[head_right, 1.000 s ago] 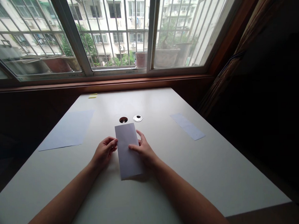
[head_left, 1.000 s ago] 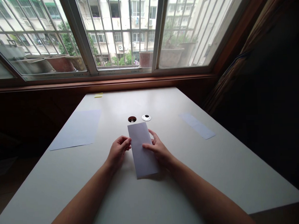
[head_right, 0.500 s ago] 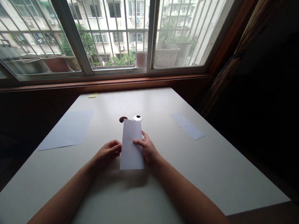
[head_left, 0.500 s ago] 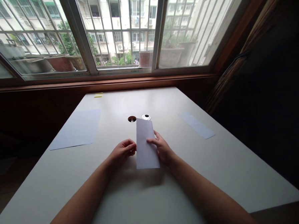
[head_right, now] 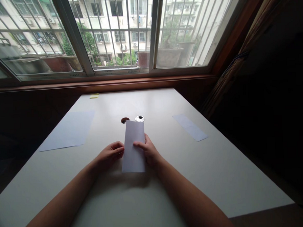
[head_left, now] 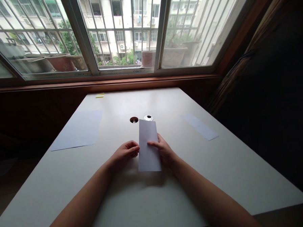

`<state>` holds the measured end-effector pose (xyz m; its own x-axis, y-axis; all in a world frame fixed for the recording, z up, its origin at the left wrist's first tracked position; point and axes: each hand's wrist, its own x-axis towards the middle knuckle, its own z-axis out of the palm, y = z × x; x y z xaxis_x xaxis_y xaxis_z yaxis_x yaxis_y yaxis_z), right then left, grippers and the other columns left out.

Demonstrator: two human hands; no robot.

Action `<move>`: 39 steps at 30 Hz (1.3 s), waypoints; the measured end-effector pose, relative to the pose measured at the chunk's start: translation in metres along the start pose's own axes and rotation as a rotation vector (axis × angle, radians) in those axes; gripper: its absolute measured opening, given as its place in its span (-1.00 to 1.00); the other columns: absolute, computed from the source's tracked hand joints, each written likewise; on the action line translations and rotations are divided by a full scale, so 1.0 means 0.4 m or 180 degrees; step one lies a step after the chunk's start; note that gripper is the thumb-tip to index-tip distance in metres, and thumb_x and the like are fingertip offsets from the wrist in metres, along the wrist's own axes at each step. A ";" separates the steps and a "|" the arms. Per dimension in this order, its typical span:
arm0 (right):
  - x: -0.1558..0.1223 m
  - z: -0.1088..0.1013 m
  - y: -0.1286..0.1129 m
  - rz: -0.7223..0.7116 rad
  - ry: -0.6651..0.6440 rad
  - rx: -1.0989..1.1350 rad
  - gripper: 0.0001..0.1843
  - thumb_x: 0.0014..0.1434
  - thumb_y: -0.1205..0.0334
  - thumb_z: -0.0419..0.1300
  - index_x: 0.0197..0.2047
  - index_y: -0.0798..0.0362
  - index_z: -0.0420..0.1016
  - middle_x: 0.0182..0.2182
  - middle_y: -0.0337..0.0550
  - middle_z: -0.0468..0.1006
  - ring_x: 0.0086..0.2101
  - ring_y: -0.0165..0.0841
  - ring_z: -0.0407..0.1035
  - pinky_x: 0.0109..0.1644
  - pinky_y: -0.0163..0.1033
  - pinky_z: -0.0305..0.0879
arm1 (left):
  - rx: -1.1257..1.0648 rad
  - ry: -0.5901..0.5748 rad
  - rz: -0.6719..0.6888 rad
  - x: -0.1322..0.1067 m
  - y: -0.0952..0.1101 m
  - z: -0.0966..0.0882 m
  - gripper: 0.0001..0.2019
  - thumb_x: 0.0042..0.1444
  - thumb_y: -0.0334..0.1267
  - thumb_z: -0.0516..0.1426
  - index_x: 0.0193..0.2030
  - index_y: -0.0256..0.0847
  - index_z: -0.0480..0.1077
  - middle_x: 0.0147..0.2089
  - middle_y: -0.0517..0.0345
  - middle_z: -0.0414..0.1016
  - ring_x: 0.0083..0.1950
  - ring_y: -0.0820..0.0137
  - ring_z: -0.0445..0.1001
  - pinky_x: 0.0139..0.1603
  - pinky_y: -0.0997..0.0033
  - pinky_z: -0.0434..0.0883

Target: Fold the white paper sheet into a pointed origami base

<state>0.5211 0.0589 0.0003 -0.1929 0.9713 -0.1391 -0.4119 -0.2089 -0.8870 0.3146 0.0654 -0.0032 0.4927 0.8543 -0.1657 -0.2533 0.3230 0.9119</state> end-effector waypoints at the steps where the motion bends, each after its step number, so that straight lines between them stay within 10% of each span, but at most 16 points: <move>1: 0.001 0.000 0.001 -0.0010 0.0005 -0.0007 -0.31 -0.04 0.14 0.41 0.14 -0.06 0.27 -0.12 -0.07 0.54 -0.22 -0.14 0.48 -0.15 -0.03 0.47 | 0.0013 -0.0002 0.0003 0.001 -0.001 -0.001 -0.69 -0.01 -0.09 0.36 -0.35 -0.29 0.41 -0.42 0.22 0.33 -0.42 0.53 0.22 -0.38 0.52 0.14; 39: -0.013 0.020 -0.005 -0.0208 -0.0024 -0.0305 -0.21 -0.05 0.12 0.41 0.21 -0.09 0.18 -0.10 -0.08 0.53 -0.18 -0.14 0.47 -0.11 -0.05 0.46 | 0.0719 0.0581 0.0533 0.013 -0.018 -0.005 -0.69 0.07 -0.06 0.28 -0.41 -0.28 0.38 -0.54 0.27 0.30 -0.54 0.56 0.15 -0.49 0.52 0.05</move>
<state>0.5156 0.0532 0.0063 -0.1755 0.9815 -0.0767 -0.3368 -0.1331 -0.9321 0.3174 0.0681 -0.0114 0.2975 0.9533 -0.0523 -0.1172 0.0909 0.9889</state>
